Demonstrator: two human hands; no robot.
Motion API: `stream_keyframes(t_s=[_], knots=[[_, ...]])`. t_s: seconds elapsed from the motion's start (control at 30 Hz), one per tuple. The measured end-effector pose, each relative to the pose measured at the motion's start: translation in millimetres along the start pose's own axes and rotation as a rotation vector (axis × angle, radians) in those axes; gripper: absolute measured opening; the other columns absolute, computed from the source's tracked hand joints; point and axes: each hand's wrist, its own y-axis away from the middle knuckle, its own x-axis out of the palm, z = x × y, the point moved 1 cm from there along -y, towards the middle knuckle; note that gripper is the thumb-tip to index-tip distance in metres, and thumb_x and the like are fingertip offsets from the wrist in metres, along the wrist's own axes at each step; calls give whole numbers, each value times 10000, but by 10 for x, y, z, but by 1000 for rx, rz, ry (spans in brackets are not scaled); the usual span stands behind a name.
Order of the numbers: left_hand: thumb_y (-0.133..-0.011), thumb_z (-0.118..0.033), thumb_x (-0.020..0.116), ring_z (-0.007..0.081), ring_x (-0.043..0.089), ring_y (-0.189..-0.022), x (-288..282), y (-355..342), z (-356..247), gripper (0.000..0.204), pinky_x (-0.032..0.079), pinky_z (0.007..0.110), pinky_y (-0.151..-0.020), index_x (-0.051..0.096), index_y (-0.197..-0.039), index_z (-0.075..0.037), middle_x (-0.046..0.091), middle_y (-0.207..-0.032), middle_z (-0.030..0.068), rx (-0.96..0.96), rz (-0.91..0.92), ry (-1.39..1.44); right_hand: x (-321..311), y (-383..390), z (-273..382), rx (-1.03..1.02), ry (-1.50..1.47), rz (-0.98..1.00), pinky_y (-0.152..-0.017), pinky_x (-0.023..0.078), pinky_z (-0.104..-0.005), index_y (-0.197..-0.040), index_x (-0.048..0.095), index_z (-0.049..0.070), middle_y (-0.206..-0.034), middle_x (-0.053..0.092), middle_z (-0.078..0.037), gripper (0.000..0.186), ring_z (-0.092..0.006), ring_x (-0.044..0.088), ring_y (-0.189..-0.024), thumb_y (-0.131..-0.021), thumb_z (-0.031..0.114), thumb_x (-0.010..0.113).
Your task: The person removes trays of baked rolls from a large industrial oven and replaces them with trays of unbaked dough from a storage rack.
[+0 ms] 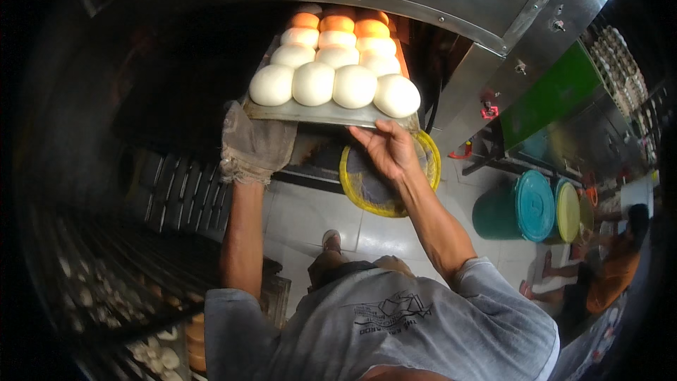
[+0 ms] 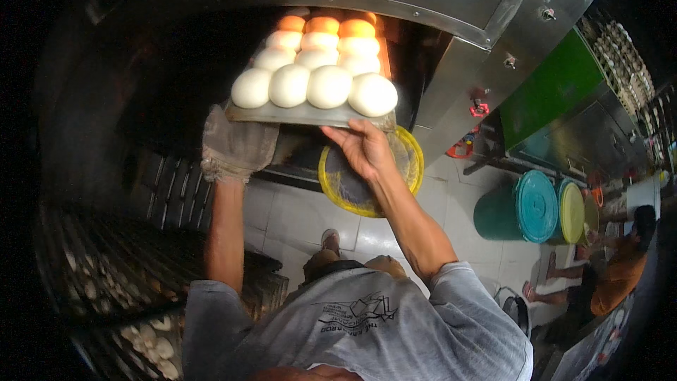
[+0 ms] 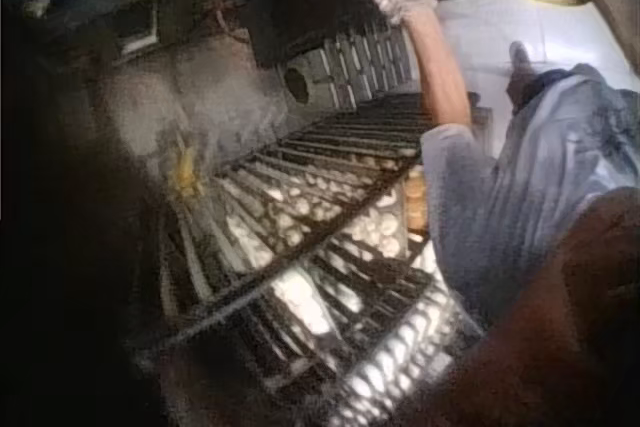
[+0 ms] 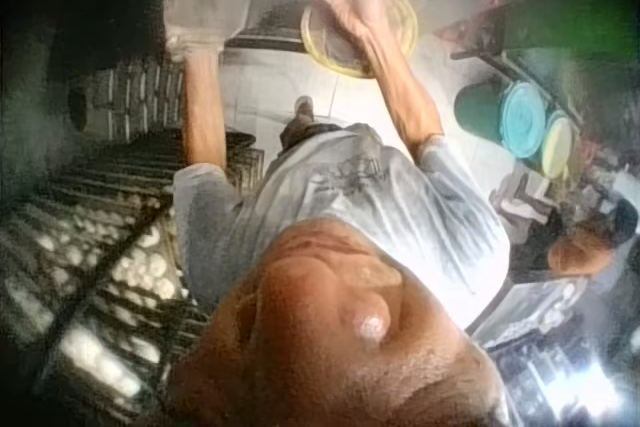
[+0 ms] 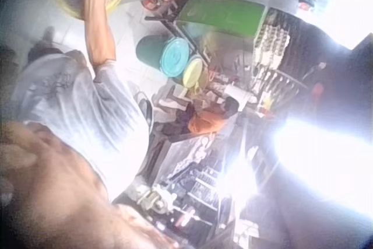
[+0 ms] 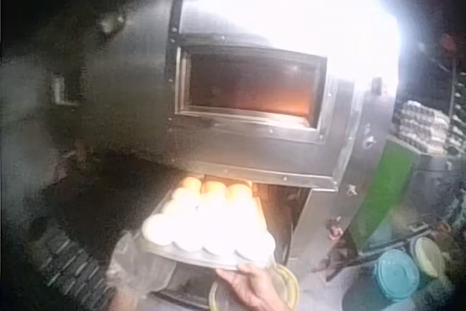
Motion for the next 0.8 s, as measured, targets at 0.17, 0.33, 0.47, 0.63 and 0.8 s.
stream_keyframes(t_s=[0.17, 0.33, 0.47, 0.63, 0.8], knots=[[-914, -485, 554, 269, 549, -1164, 407, -638, -211, 514, 458, 441, -976, 566, -1226, -77, 590, -1279, 101, -219, -76, 327, -195, -764, 74, -57, -141, -78, -1056, 481, -515, -1343, 394, -43, -1330, 486, -260, 527, -449, 490, -1259, -884, 29, 641], [-877, -484, 607, 256, 642, -1051, 775, -1460, 28, 490, 506, 391, -906, 653, -1112, -56, 690, -1145, 96, 403, 36, -1212, -258, -1043, 176, -113, -53, -135, -1011, 516, -473, -1348, 409, -3, -1311, 504, -238, 568, -405, 585, -1146, -858, 25, 694], [-876, -493, 600, 262, 617, -1085, 1083, -1993, 209, 509, 485, 402, -934, 631, -1149, -66, 666, -1178, 97, 416, 76, -1322, -182, -658, 418, -99, 49, -151, -1009, 526, -437, -1545, 70, 85, -1392, 440, -229, 795, -401, 585, -1166, -934, -1, 571], [-875, -506, 590, 271, 585, -1129, 1421, -2403, 297, 536, 459, 416, -968, 603, -1196, -77, 637, -1220, 99, 401, 118, -1402, -39, 185, 541, -38, 235, -127, -1020, 514, -418, -1557, 105, 71, -1380, 505, -209, 748, -352, 594, -1180, -969, 60, 567], [-874, -518, 581, 279, 554, -1172, 1579, -2688, 304, 566, 433, 431, -1003, 575, -1242, -89, 608, -1261, 101, 372, 142, -1458, 5, 865, 720, -84, 298, -188, -1041, 476, -437, -1560, 156, 71, -1385, 508, -206, 754, -339, 587, -1192, -946, 77, 593]])
